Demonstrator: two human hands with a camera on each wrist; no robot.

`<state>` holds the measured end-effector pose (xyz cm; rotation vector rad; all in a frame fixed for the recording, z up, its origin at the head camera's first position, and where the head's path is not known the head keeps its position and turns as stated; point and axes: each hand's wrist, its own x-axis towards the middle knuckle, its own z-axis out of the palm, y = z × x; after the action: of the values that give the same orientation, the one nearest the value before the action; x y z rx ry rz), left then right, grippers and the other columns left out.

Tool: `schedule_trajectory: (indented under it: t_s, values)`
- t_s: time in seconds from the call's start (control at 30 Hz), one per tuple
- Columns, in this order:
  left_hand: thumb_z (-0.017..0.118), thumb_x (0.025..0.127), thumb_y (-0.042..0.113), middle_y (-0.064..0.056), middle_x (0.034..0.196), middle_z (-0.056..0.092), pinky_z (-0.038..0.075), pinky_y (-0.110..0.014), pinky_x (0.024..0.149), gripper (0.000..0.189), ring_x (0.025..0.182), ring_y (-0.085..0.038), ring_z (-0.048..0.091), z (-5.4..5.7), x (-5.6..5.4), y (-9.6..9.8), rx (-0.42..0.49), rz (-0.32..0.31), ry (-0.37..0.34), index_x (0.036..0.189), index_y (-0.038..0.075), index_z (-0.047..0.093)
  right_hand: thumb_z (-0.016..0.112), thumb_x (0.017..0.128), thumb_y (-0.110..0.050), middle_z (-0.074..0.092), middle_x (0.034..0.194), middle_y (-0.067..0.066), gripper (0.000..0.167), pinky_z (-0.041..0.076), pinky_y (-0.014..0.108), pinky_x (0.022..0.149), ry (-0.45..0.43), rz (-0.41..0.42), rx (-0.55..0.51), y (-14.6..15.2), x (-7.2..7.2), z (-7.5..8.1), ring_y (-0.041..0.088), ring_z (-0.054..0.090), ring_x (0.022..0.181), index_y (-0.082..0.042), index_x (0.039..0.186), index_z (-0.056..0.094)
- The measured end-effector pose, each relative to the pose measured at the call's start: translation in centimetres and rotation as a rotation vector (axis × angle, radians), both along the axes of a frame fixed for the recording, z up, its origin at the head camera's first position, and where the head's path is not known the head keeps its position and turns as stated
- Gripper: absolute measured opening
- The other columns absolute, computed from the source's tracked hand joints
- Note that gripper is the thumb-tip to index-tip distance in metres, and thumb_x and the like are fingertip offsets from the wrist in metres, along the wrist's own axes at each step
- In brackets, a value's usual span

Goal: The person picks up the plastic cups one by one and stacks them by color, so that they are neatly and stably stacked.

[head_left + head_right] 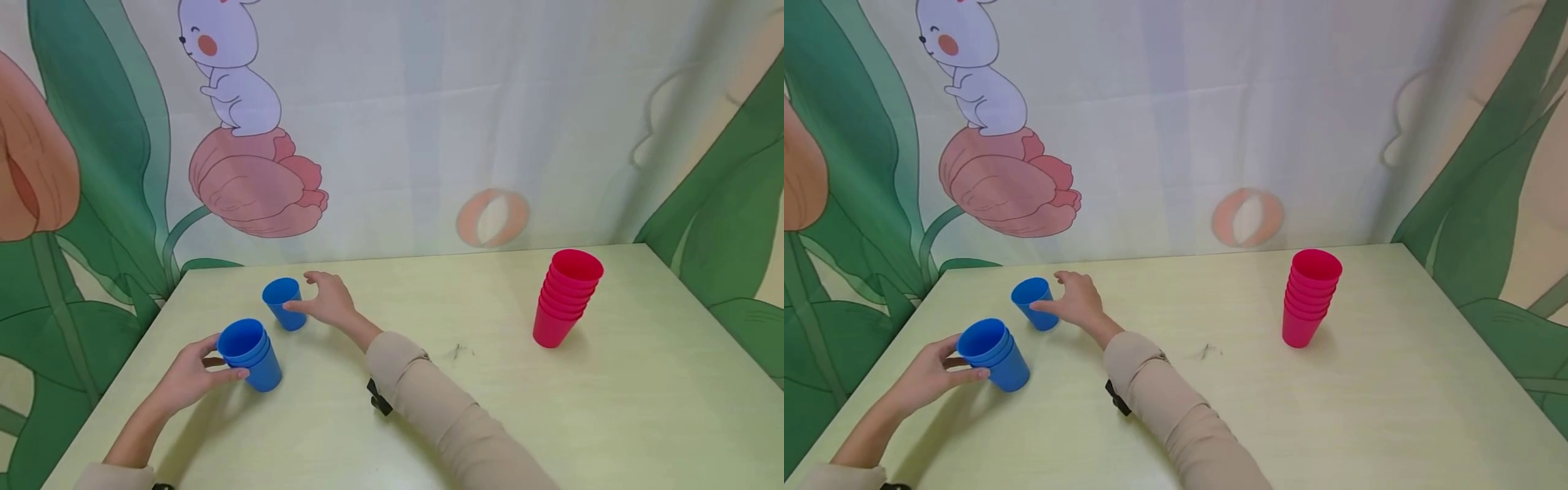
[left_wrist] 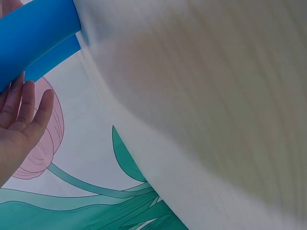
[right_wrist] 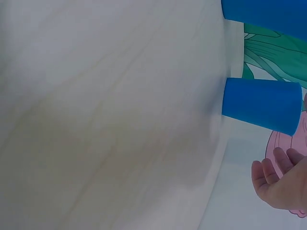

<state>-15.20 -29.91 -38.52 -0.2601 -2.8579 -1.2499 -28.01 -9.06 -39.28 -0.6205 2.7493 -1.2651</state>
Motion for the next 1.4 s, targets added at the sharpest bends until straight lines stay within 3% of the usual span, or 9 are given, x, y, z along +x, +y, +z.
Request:
schedule_trajectory:
  t_s: [0.47,0.73,1.4]
  values:
    - [0.073,0.077,0.017,-0.025,0.118,0.054,0.046,-0.051,0.083,0.06,0.107,-0.04,0.05,0.2,-0.2,0.8,-0.004,-0.02,0.008,0.124,-0.008,0.046,0.069,0.074,-0.049,0.056,0.121,0.003,0.071,0.046,0.029,0.083,0.029,-0.01,0.083,-1.0,-0.2,-0.2,0.018,0.048,0.11,-0.012,0.13,0.049]
    - [0.073,0.077,0.017,-0.025,0.119,0.053,0.046,-0.051,0.083,0.061,0.108,-0.041,0.05,0.1,0.1,0.8,0.0,-0.017,0.0,0.125,-0.009,0.045,0.068,0.075,-0.05,0.055,0.122,0.003,0.07,0.045,0.031,0.086,0.02,-0.015,0.063,-1.1,0.3,-0.5,0.018,0.048,0.111,-0.012,0.13,0.048]
    - [0.072,0.078,0.015,-0.026,0.118,0.053,0.046,-0.051,0.082,0.059,0.107,-0.041,0.05,0.1,0.0,0.0,-0.015,-0.027,0.028,0.125,-0.009,0.045,0.071,0.074,-0.046,0.056,0.12,0.006,0.069,0.047,0.029,0.081,-0.001,0.021,-0.074,0.3,0.5,-0.3,0.022,0.052,0.108,-0.009,0.129,0.05]
